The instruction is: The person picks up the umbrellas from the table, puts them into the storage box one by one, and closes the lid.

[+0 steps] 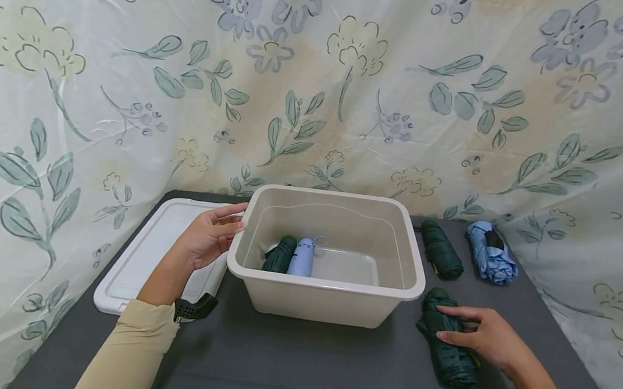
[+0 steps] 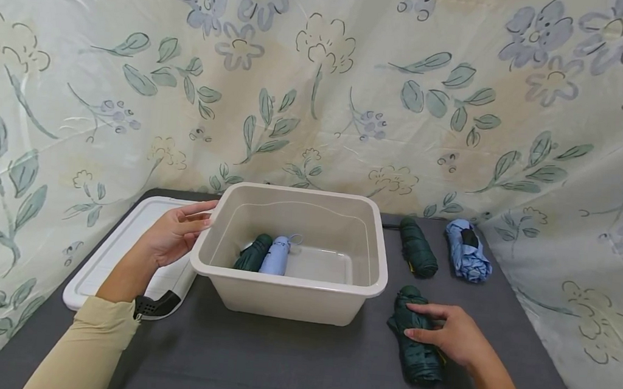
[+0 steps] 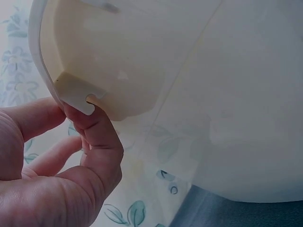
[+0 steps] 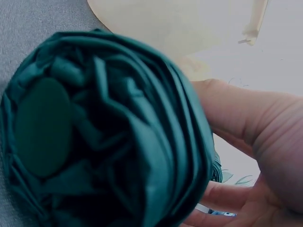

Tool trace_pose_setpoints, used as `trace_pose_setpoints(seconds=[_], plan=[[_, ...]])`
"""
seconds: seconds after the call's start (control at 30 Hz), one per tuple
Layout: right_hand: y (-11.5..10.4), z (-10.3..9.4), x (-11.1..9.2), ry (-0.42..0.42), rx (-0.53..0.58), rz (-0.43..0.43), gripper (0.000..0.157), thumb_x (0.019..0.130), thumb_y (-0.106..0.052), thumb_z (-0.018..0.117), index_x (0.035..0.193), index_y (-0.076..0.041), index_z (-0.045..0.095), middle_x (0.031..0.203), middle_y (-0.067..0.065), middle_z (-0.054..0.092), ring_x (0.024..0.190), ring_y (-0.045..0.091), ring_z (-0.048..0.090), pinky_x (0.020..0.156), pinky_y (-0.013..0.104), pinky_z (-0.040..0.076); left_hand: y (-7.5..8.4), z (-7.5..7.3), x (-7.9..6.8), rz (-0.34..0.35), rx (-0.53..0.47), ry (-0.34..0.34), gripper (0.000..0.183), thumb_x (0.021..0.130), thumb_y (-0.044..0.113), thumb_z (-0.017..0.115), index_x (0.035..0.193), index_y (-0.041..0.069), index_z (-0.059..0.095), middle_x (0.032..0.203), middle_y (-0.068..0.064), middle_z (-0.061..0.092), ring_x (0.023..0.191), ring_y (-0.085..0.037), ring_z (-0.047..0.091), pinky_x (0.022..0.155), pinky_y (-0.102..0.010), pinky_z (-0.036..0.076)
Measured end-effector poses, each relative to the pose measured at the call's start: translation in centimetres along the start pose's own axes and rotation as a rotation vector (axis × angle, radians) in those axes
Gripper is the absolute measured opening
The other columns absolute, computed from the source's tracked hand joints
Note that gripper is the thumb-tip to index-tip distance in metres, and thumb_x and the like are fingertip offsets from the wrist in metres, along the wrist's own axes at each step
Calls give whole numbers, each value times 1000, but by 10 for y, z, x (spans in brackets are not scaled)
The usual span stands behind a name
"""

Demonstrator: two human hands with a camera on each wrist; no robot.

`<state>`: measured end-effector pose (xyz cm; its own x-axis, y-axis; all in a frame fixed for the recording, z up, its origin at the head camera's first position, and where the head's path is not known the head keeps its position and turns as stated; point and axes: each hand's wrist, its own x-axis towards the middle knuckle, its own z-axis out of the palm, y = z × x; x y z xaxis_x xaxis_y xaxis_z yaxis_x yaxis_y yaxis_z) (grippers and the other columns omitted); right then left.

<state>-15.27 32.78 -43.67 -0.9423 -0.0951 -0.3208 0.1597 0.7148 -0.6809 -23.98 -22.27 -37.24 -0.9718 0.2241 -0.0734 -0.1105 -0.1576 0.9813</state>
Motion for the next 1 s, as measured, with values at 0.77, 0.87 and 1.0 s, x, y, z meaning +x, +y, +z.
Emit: trace_pose_setpoints(seconds=[0.77, 0.87, 1.0], plan=[[-1, 3, -2, 9, 53, -8, 75, 79, -40, 88, 142, -8, 62, 155, 37, 38, 109, 25, 67, 83, 39, 60, 4, 0, -2, -16, 24, -3, 67, 96, 13, 71, 156, 6, 42, 111, 2, 70, 95, -16, 75, 87, -32, 62], [0, 3, -2, 6, 58, -2, 76, 79, -42, 88, 142, -9, 62, 156, 36, 37, 107, 24, 66, 83, 39, 60, 5, 1, -2, -18, 26, -3, 65, 97, 11, 70, 156, 5, 42, 109, 1, 71, 94, -16, 75, 85, -32, 63], [-1, 3, -3, 1, 65, -6, 78, 78, -42, 88, 142, -8, 61, 156, 37, 37, 104, 23, 65, 81, 36, 59, 6, 2, -2, -23, 22, -4, 64, 98, 9, 69, 156, 5, 42, 107, 1, 71, 92, -15, 75, 84, -32, 63]])
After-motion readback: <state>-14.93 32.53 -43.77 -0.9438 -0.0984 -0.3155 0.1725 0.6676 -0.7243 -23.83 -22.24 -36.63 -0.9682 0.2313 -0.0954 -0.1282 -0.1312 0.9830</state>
